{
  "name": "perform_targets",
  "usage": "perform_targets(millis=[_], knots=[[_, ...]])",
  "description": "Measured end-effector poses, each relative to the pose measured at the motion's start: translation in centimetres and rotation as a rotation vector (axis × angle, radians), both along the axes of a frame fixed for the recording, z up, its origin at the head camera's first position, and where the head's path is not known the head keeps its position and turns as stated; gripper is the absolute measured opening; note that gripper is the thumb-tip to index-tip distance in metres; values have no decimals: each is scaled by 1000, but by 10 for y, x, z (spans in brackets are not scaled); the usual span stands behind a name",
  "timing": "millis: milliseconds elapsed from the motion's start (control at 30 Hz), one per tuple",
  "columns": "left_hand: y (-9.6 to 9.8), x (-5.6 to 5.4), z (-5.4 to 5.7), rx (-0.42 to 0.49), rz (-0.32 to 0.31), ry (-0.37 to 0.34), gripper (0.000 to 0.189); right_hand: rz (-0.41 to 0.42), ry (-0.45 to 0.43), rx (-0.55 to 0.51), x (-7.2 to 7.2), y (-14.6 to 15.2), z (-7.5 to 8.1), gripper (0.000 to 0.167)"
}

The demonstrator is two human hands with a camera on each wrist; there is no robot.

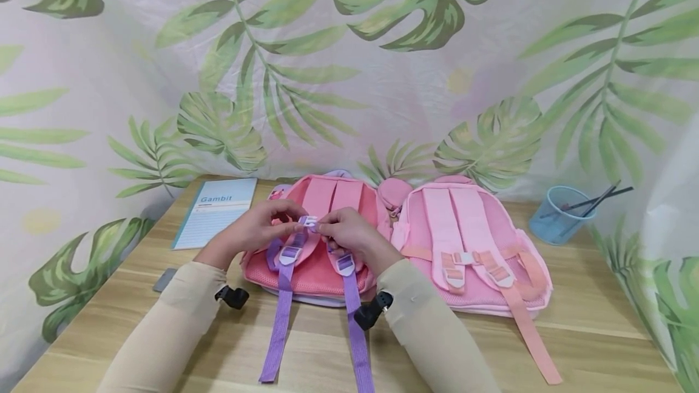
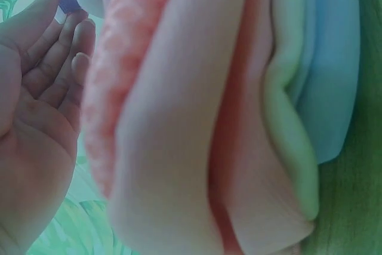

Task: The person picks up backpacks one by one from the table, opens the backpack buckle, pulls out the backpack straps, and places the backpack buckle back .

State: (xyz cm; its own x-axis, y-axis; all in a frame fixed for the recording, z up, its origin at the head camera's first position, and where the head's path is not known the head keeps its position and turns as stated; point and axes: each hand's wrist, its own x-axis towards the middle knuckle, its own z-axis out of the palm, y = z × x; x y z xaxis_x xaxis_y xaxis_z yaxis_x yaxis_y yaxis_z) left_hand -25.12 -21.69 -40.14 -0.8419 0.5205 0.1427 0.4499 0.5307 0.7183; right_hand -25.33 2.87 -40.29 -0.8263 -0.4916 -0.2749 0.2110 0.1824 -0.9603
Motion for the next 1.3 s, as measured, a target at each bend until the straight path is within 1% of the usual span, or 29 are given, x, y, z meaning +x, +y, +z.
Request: perform_targets(millis=[100,233,400,467,533,633,767,867,1033,1167,1300], knots=[[0,0,0,-3,-1,1,21,2,-21,-10,-1,-2,0,18],[1,-1,-1,-5,-5,26,21,3,-14,-11,-1,-4,-1,18],[1,-1,-2,13,-39,48,18,16,-28,-45,-1,-6,-2,18],[1,-1,-2,22,-43,43,17,17,-41,-59,-1,-4,-2,20],[0,-1,-1,23,-32,32,17,13,-49,-59,-1,-1,-2,22],[-2,-1,-2,17,-6,20,18,19,-50,-28,-1,4,-1,25],[-4,-1,-3,12,9,18,18,43,-39,10,-2,8,1,26],[-4,-1,-3,15,15,11,17,46,-44,-11,-2,8,0,25],[-2,-1,-3,12,24,-10,20,25,-58,-39,-1,4,-2,22],[-1,-1,-3,18,13,-21,21,29,-59,-60,0,1,-3,20],[-1,-1,-3,22,-4,-12,22,41,-68,-90,0,-2,-3,17]])
